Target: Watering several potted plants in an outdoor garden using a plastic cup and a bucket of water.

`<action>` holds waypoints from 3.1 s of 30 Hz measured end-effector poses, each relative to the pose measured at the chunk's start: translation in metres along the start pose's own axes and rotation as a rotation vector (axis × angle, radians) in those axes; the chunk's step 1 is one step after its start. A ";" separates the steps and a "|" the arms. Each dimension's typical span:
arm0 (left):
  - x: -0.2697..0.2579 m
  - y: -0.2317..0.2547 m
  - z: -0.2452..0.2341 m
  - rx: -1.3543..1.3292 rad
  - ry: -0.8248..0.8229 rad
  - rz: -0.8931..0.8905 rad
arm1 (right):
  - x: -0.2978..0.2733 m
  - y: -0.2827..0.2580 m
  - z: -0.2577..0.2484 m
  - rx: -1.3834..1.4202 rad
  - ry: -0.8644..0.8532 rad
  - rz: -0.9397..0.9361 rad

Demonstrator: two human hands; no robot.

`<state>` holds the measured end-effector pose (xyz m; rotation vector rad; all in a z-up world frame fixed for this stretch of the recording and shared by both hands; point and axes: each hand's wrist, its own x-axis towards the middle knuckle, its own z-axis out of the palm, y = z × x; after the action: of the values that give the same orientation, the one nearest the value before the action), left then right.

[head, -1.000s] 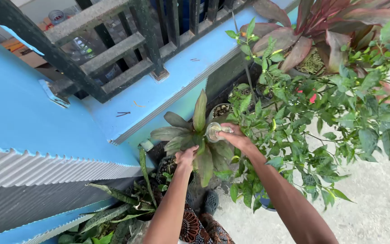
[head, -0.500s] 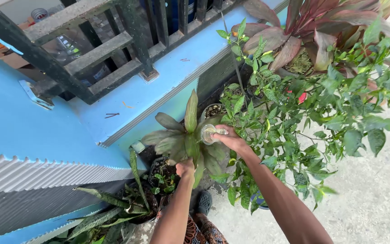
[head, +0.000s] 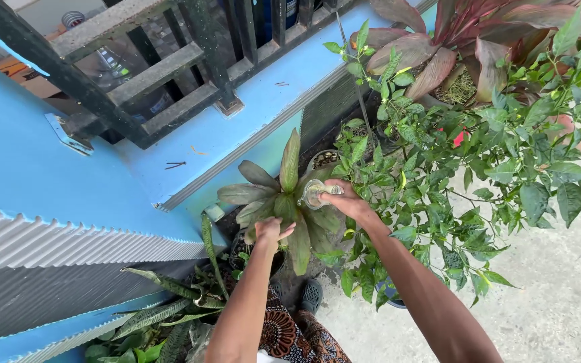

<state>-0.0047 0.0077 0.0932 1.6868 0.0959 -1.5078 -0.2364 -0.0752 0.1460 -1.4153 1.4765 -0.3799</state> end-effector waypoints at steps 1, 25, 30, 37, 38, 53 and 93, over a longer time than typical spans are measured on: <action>0.003 -0.001 -0.003 0.000 0.003 0.001 | 0.001 0.003 0.002 0.002 -0.003 -0.001; 0.004 0.015 0.001 0.127 -0.077 0.068 | 0.010 0.003 0.015 0.036 -0.073 -0.035; 0.012 0.014 -0.022 0.072 -0.033 0.087 | -0.003 -0.002 0.006 -0.058 -0.026 0.090; 0.030 0.010 -0.048 0.250 -0.034 0.108 | -0.007 -0.005 -0.001 0.028 -0.094 0.194; 0.029 0.010 -0.051 0.279 -0.046 0.105 | -0.006 -0.004 0.000 0.030 -0.077 0.184; -0.035 -0.025 -0.014 0.693 -0.182 0.188 | 0.047 0.038 0.019 0.194 -0.031 0.124; 0.020 -0.053 -0.023 0.925 -0.303 0.394 | 0.014 -0.086 0.058 -0.200 0.098 0.048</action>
<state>-0.0109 0.0460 0.0464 1.9440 -1.1842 -1.5646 -0.1391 -0.0867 0.1823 -1.5328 1.6625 -0.2810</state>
